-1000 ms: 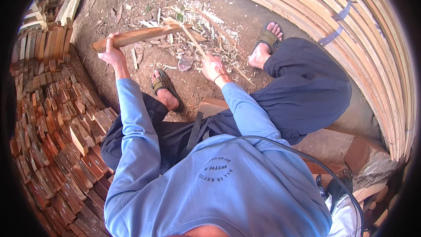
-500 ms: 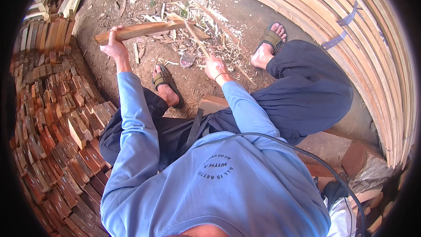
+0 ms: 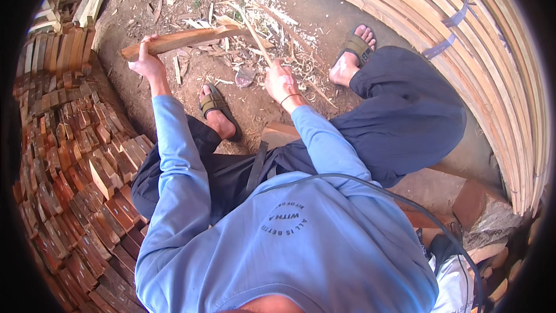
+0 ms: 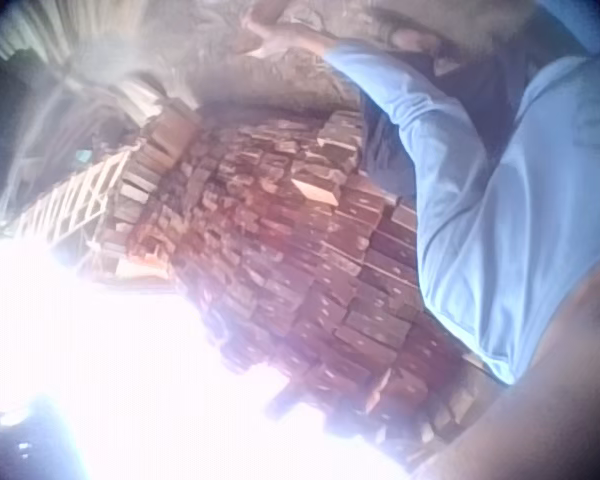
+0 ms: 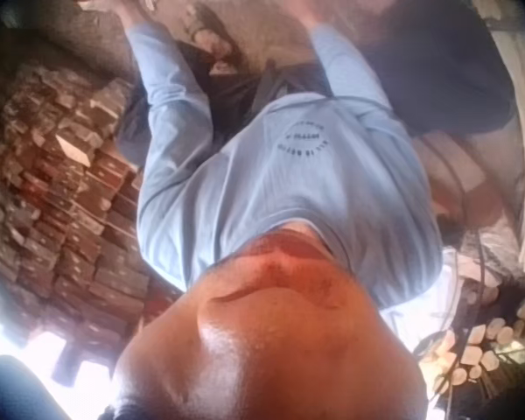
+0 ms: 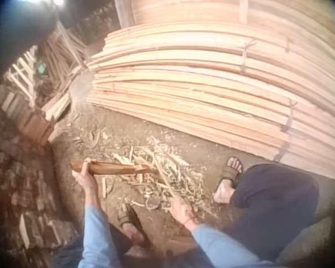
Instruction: The person sits on the ground in a woodworking area and uses a blade to shave thin layers of wood from a curved wooden piece, while another person stands nearby.
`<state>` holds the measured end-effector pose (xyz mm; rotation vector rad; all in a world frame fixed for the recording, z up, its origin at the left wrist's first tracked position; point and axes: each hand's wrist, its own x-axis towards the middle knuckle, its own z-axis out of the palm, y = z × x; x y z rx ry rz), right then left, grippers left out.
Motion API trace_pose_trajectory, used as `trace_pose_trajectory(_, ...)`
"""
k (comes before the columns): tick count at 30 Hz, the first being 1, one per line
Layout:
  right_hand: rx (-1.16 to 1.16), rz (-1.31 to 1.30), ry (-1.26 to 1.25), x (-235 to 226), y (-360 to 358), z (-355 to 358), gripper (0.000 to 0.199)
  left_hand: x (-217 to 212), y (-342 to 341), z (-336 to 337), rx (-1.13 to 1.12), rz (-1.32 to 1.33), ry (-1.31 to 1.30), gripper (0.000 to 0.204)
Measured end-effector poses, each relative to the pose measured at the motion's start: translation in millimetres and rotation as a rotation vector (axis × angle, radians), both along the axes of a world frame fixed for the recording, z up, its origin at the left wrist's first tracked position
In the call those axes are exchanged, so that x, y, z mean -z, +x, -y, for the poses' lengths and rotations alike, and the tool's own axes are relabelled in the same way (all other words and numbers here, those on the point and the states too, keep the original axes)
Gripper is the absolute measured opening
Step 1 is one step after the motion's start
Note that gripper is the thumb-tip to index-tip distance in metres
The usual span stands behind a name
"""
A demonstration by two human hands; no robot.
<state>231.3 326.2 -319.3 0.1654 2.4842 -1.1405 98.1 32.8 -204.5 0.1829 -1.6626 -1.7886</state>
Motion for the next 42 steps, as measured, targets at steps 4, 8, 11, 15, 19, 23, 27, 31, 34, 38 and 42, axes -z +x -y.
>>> trace_pose_trajectory(4, -0.009, -0.038, 0.0, 8.2, 4.0, -2.4, 0.023, -1.4, -2.2, 2.5, -0.011, -0.01, -0.03, 0.008)
trace_pose_trajectory(8, -0.104, 0.049, 0.014, 11.1, 2.7, -1.9, 0.031, -0.8, -5.1, 3.8, -0.008, -0.027, 0.01, 0.008)
trace_pose_trajectory(11, 0.131, -0.058, -0.076, -35.0, -7.6, 2.1, 0.029, 3.0, -1.7, 6.7, 0.0, -0.023, -0.009, 0.008)
trace_pose_trajectory(15, -0.14, 0.059, 0.056, 43.6, 15.4, -11.6, 0.025, -5.8, -3.0, -5.5, -0.001, 0.007, 0.009, 0.009)
trace_pose_trajectory(19, -0.047, -0.011, -0.022, 3.9, 5.4, -2.8, 0.027, 1.7, 3.8, 3.2, -0.006, 0.016, -0.017, 0.01)
trace_pose_trajectory(23, -0.029, 0.02, -0.012, -8.4, 3.4, -0.2, 0.028, 2.0, 0.9, 4.0, 0.004, -0.006, -0.021, 0.01)
trace_pose_trajectory(27, -0.166, 0.072, 0.073, 1.6, 1.4, -9.1, 0.029, -0.5, -1.3, 4.3, 0.02, -0.02, 0.004, 0.01)
trace_pose_trajectory(31, 0.084, -0.02, -0.027, -30.5, -3.2, -6.6, 0.026, -1.3, 1.2, -1.1, 0.046, -0.035, -0.011, 0.008)
trace_pose_trajectory(34, -0.174, 0.109, 0.067, 9.3, 12.9, -9.0, 0.027, -1.0, 0.4, 4.0, 0.035, -0.011, -0.029, 0.008)
trace_pose_trajectory(38, 0.0, 0.028, -0.025, -26.5, 0.3, -6.5, 0.024, 2.7, 5.1, 4.9, 0.048, -0.017, 0.005, 0.008)
trace_pose_trajectory(42, 0.018, 0.009, 0.019, 1.0, 14.2, -3.5, 0.025, 0.3, -0.3, 1.9, 0.056, -0.033, -0.001, 0.008)
